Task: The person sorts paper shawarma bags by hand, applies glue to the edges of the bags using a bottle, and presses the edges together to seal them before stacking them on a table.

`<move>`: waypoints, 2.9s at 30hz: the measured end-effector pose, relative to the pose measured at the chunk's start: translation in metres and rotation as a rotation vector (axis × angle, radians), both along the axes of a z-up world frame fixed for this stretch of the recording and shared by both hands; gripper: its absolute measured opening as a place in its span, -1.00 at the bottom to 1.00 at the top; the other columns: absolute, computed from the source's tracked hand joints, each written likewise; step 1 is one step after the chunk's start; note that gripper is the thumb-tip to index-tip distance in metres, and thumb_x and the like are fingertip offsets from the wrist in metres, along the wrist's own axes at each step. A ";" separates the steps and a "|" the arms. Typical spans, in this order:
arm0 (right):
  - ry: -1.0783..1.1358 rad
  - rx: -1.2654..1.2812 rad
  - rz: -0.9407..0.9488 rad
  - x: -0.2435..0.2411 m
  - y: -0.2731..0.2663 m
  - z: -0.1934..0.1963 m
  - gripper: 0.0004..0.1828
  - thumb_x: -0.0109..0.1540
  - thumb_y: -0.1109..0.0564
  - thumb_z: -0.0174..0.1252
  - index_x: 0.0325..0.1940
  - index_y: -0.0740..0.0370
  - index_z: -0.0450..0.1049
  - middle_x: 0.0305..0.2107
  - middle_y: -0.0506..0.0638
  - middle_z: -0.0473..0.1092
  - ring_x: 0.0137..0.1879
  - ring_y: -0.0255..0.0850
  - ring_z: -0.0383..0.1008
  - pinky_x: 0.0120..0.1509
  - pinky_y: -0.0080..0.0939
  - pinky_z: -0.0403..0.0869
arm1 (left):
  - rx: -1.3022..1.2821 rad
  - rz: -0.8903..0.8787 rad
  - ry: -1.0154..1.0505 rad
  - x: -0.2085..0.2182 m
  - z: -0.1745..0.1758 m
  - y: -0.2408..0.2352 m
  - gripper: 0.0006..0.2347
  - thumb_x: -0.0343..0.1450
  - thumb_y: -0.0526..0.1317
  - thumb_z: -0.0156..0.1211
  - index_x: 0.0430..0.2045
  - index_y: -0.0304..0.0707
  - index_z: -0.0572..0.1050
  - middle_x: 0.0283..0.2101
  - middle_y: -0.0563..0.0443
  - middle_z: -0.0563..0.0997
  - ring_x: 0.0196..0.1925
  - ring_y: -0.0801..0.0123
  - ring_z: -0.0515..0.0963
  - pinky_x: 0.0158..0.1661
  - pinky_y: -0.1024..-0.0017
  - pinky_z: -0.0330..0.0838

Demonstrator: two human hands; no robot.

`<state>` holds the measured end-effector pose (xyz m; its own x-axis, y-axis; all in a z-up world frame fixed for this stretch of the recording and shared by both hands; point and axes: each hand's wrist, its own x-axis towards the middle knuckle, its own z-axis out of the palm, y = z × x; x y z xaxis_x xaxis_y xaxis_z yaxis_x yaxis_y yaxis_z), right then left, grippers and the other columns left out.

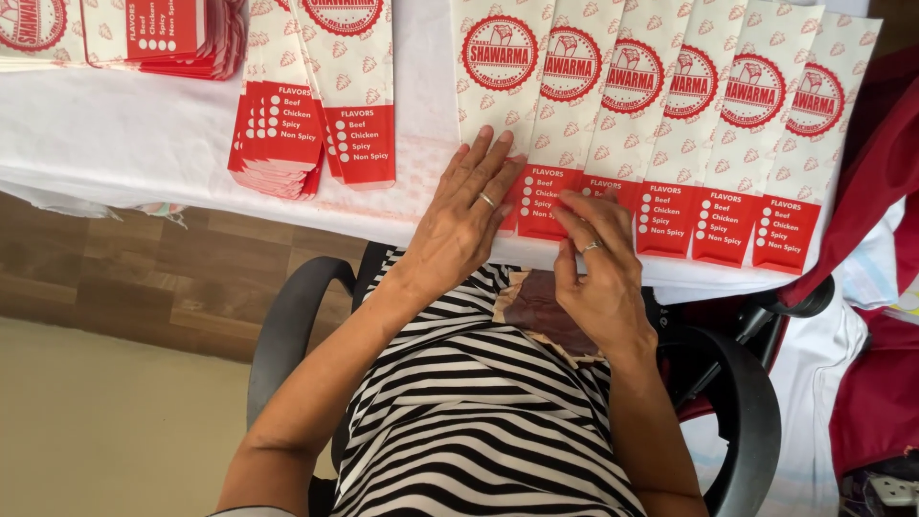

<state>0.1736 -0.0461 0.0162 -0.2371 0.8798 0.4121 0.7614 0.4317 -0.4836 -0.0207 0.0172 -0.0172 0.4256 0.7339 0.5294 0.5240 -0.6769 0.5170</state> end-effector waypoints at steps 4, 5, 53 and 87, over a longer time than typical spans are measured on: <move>0.118 0.127 0.029 -0.010 0.004 0.001 -0.66 0.27 0.49 0.09 0.12 0.46 0.53 0.19 0.24 0.40 0.33 0.17 0.40 0.57 0.22 0.20 | 0.027 -0.025 -0.143 -0.017 0.006 -0.007 -0.76 0.52 -0.29 0.14 0.05 -0.39 0.52 0.24 -0.25 0.48 0.36 -0.10 0.39 0.35 0.05 0.23; 0.138 0.145 0.058 -0.013 0.005 0.000 -0.68 0.27 0.49 0.08 0.09 0.47 0.55 0.18 0.26 0.41 0.32 0.18 0.42 0.56 0.22 0.22 | 0.063 -0.047 -0.188 -0.022 0.006 -0.009 -0.83 0.48 -0.28 0.23 -0.12 -0.39 0.61 0.11 -0.19 0.58 0.24 -0.09 0.53 0.27 0.02 0.34; 0.161 -0.117 0.013 -0.038 0.021 0.005 -0.72 0.19 0.42 0.33 -0.01 0.37 0.61 -0.04 0.14 0.51 0.15 0.17 0.53 0.42 0.13 0.37 | 0.182 0.387 0.021 -0.057 0.001 0.008 -0.78 0.42 -0.42 0.20 -0.06 -0.47 0.58 0.08 -0.38 0.54 0.20 -0.22 0.49 0.22 -0.10 0.24; 0.095 0.230 0.220 -0.085 0.031 -0.027 -0.87 0.30 0.31 0.28 -0.15 0.50 0.57 0.06 0.25 0.48 0.19 0.12 0.53 0.50 0.15 0.32 | 0.098 -0.025 -0.255 -0.088 0.002 -0.013 -0.85 0.40 -0.34 0.36 -0.25 -0.51 0.64 -0.07 -0.22 0.67 0.08 -0.11 0.64 0.17 0.07 0.45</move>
<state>0.0890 -0.0149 -0.0112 -0.3615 0.6933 0.6234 0.5941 0.6866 -0.4191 -0.1085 0.0041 -0.0150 0.2867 0.6648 0.6898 0.3673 -0.7413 0.5618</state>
